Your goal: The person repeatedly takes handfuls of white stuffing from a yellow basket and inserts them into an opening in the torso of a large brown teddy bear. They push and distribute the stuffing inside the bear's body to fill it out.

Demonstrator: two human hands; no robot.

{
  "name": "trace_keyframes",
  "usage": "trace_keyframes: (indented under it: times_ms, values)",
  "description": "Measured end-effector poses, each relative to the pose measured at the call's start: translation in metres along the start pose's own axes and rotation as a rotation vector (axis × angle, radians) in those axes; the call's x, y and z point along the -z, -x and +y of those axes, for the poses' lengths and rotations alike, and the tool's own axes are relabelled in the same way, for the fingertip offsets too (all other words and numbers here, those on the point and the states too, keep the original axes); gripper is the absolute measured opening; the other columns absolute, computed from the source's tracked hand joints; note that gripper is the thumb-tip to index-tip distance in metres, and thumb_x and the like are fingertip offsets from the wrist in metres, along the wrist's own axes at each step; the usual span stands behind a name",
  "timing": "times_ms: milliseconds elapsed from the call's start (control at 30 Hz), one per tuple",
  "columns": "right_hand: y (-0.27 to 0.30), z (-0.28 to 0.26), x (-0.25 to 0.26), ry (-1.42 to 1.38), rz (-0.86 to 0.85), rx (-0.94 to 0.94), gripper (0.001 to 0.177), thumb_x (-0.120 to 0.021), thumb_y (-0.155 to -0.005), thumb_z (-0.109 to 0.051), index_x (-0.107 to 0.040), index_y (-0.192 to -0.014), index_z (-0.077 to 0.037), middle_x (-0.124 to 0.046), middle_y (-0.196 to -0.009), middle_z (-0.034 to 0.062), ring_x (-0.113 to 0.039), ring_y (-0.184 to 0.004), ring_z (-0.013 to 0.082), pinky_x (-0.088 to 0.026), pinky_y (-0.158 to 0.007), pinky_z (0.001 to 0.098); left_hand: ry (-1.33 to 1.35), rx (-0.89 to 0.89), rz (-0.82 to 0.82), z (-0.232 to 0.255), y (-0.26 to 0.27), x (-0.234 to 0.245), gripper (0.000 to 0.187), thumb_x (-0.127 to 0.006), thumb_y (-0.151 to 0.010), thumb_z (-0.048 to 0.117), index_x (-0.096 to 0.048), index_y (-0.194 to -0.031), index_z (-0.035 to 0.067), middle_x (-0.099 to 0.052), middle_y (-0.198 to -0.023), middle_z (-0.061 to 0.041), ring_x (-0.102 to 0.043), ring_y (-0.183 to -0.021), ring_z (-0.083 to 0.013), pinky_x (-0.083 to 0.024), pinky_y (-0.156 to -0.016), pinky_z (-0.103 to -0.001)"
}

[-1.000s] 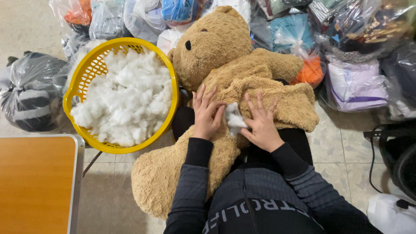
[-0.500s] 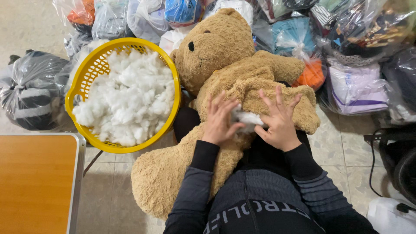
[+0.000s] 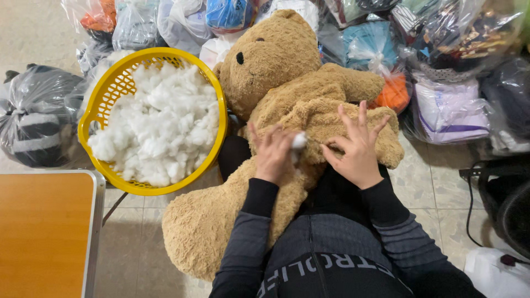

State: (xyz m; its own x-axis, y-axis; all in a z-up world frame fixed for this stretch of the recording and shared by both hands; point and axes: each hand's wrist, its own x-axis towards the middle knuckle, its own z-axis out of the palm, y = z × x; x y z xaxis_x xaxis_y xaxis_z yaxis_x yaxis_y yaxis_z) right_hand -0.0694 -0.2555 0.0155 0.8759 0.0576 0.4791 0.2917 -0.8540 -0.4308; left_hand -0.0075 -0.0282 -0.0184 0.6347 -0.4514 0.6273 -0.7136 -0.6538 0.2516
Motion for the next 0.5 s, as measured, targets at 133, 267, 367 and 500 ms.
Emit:
trace_keyframes:
  times_ms: [133, 267, 367, 500]
  values:
    - [0.002, 0.006, -0.027, 0.062, -0.166, -0.043, 0.021, -0.074, -0.091, -0.038, -0.079, -0.087, -0.018, -0.029, -0.172, 0.0128, 0.004, -0.160, 0.0406, 0.019, -0.115, 0.0742, -0.096, 0.103, 0.042, -0.023, -0.002, 0.009, 0.042, -0.081, -0.083, 0.010, -0.067, -0.121, 0.020, -0.074, -0.109, 0.002, -0.058, -0.130, -0.0213, 0.001, -0.129, -0.064]
    - [0.000, -0.001, -0.067, 0.074, -0.345, -0.073, 0.026, -0.073, -0.088, -0.043, -0.079, -0.100, -0.021, -0.017, -0.170, 0.0176, 0.010, -0.156, 0.0419, 0.018, -0.110, 0.0776, -0.056, 0.216, 0.129, -0.032, 0.002, 0.011, 0.044, -0.072, -0.079, -0.003, -0.068, -0.118, 0.016, -0.071, -0.110, -0.001, -0.059, -0.125, -0.0219, -0.003, -0.131, -0.062]
    - [-0.005, -0.010, -0.090, 0.139, -0.360, -0.047, 0.039, -0.076, -0.084, -0.047, -0.077, -0.110, -0.018, -0.014, -0.170, 0.0215, 0.012, -0.155, 0.0428, 0.016, -0.109, 0.0793, 0.034, 0.293, 0.229, -0.037, 0.002, 0.011, 0.040, -0.066, -0.078, -0.005, -0.067, -0.115, 0.011, -0.067, -0.107, -0.006, -0.058, -0.122, -0.0251, -0.006, -0.130, -0.062]
    - [-0.010, -0.020, -0.104, 0.258, -0.430, -0.023, 0.069, -0.086, -0.067, -0.054, -0.072, -0.118, -0.009, -0.005, -0.168, 0.0285, 0.015, -0.154, 0.0448, 0.013, -0.108, 0.0818, 0.062, 0.326, 0.316, -0.036, 0.003, 0.016, 0.040, -0.058, -0.079, -0.007, -0.068, -0.114, 0.009, -0.065, -0.105, -0.008, -0.057, -0.117, -0.0283, -0.012, -0.130, -0.060]
